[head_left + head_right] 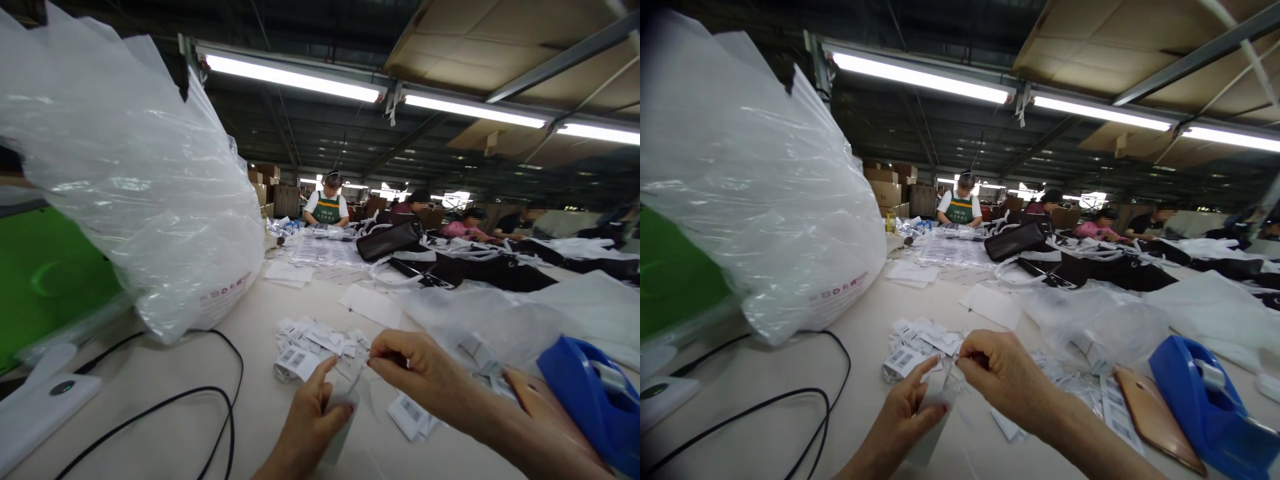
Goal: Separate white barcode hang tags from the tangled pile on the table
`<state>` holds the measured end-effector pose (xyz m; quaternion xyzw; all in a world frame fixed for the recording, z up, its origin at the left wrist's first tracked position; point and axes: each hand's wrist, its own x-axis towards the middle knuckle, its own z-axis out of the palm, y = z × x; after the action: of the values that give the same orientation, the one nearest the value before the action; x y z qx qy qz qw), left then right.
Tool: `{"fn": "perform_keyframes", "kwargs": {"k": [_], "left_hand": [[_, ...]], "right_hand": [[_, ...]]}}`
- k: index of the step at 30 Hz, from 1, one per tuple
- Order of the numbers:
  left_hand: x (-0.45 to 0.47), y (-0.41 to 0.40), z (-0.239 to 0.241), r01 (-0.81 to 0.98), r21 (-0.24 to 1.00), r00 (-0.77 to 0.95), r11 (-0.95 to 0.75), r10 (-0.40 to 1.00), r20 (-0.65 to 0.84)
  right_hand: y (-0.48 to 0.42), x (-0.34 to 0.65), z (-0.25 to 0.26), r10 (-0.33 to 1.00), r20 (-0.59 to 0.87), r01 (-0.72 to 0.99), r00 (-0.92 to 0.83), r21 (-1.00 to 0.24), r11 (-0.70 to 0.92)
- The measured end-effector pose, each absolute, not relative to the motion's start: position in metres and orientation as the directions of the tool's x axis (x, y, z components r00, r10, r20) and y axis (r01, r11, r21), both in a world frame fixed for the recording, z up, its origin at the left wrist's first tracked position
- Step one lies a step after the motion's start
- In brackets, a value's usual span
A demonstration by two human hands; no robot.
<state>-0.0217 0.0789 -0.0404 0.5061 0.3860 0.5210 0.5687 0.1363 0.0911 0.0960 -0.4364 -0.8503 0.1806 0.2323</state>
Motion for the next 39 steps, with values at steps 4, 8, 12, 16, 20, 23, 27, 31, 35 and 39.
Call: {"fn": "perform_keyframes", "kwargs": {"k": [4,8,12,16,20,23,27,31,35,39], "left_hand": [[-0.020,0.083,-0.050,-0.288,0.958,0.190,-0.014,0.979,0.072],[-0.017,0.081,-0.050,-0.322,0.947,0.166,0.015,0.985,0.041],[-0.017,0.075,-0.041,-0.302,0.953,0.172,0.013,0.984,0.041],[-0.018,0.068,-0.031,-0.309,0.951,0.172,-0.002,0.983,0.058],[-0.018,0.063,-0.026,-0.339,0.940,0.195,-0.021,0.976,0.092],[-0.018,0.063,-0.022,-0.372,0.928,0.182,-0.016,0.979,0.089],[-0.018,0.067,-0.020,-0.401,0.916,0.133,0.009,0.990,0.048],[-0.018,0.066,-0.018,-0.427,0.903,0.127,0.043,0.992,0.012],[-0.017,0.064,-0.016,-0.604,0.788,0.147,0.117,0.989,-0.034],[-0.015,0.068,-0.020,-0.593,0.786,0.125,0.174,0.984,-0.124]], "right_hand": [[0.089,0.133,0.094,0.835,0.202,0.667,-0.511,-0.519,0.534],[0.090,0.129,0.088,0.848,0.145,0.703,-0.510,-0.497,0.508],[0.095,0.125,0.085,0.868,0.113,0.756,-0.483,-0.447,0.479],[0.098,0.120,0.090,0.890,0.084,0.743,-0.449,-0.517,0.424],[0.098,0.115,0.095,0.900,0.010,0.750,-0.436,-0.548,0.369],[0.100,0.112,0.096,0.907,-0.003,0.744,-0.421,-0.573,0.344],[0.105,0.113,0.095,0.923,0.009,0.742,-0.386,-0.591,0.316],[0.107,0.114,0.092,0.923,0.018,0.740,-0.385,-0.591,0.320],[0.105,0.114,0.092,0.925,0.021,0.744,-0.380,-0.587,0.319],[0.105,0.115,0.091,0.919,0.022,0.748,-0.394,-0.573,0.335]]}}
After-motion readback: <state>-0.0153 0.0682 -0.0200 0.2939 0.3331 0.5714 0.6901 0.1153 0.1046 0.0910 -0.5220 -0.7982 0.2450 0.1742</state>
